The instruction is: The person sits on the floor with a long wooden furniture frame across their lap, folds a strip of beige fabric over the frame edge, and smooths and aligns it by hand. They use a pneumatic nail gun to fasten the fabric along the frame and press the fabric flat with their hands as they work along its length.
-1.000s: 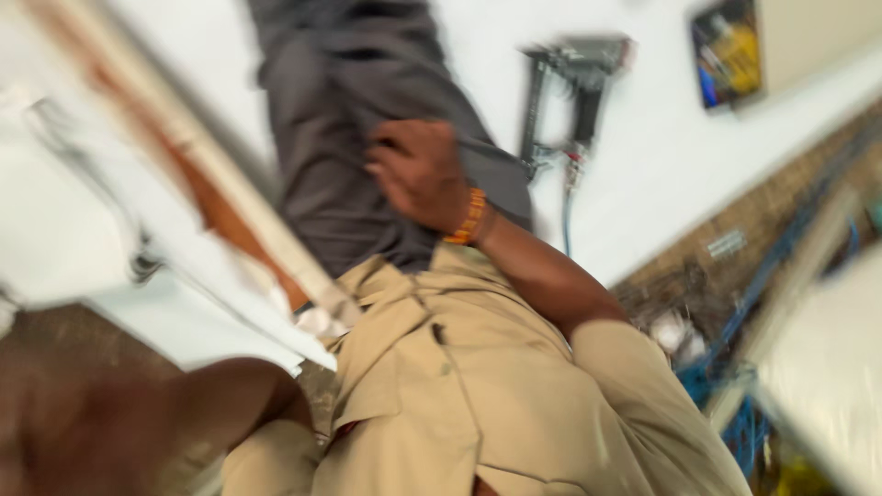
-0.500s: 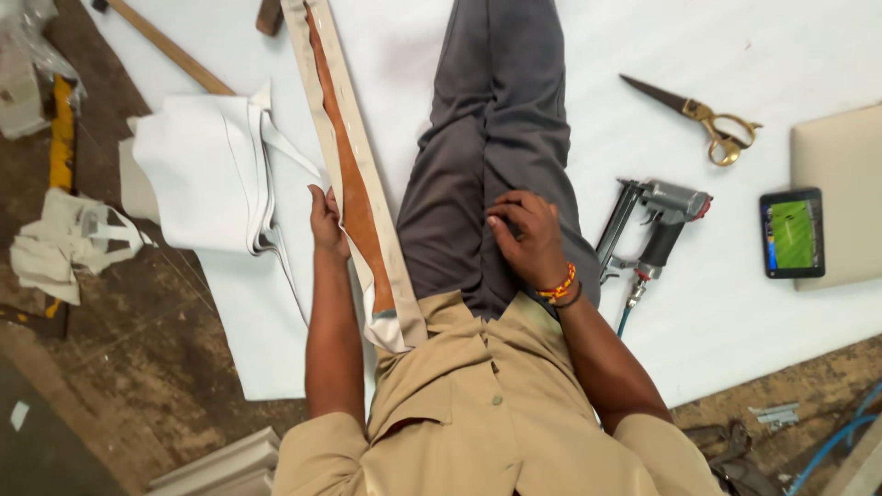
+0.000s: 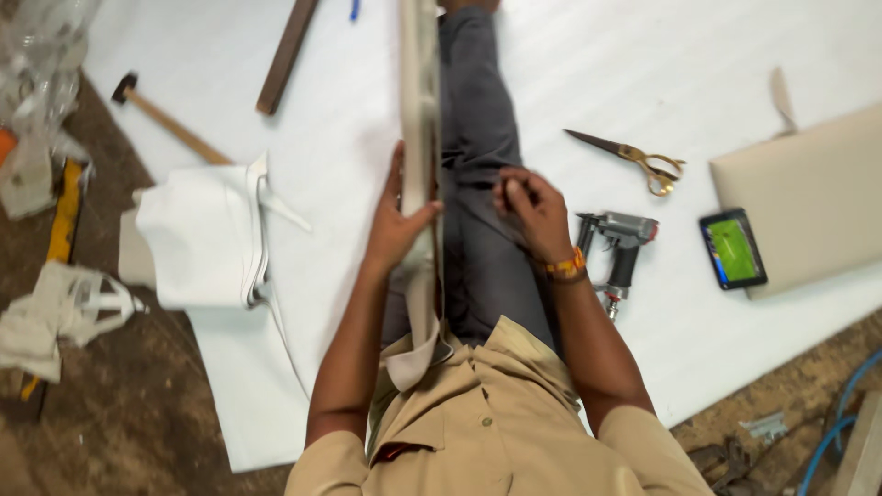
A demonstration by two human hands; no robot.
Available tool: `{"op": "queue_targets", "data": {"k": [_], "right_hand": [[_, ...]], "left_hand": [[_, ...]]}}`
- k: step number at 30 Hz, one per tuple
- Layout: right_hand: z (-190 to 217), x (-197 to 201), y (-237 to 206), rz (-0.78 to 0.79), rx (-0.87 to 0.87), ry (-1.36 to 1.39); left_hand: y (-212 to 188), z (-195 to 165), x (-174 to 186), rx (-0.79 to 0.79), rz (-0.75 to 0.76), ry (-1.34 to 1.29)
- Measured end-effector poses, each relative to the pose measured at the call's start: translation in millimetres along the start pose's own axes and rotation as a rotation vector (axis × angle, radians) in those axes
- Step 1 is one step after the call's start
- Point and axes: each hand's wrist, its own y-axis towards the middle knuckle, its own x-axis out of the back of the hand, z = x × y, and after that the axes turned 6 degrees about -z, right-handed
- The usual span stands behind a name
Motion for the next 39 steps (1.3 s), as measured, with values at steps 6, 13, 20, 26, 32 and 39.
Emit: {"op": "queue_targets", "data": {"k": [6,13,20,26,32,39], "right_hand": [[-0.4,26.3,68.7,-0.333,-0.109,0.181],[-19.9,32.0,79.8,-0.432,-0.317,0.175],[-35.4,13.5,103.4,-0.672,-0.091,-0.461],[-63.9,-21.2,108.6,-0.553,-0.043,-0.495],[-73.6,-47.5,121.8,-0.465,-0.017,-0.518],[-65.0,-53.1,124.3,-0.476,-0.072,-0.693]], "left_hand": [[-14.1,-30.2,-68.1,0.109,0.246,0.194],[-27.8,0.9,-85.7,0.099,0.271,0.274],[-34.7,5.9,-87.9,0.048,0.231,0.423],[6.9,1.9,-77.0,0.302,0.241,0.281],[48.9,27.6,-55.9,0.16,0.232,0.193],[64.7,57.9,-51.2,0.226,0.26,0.117]]}}
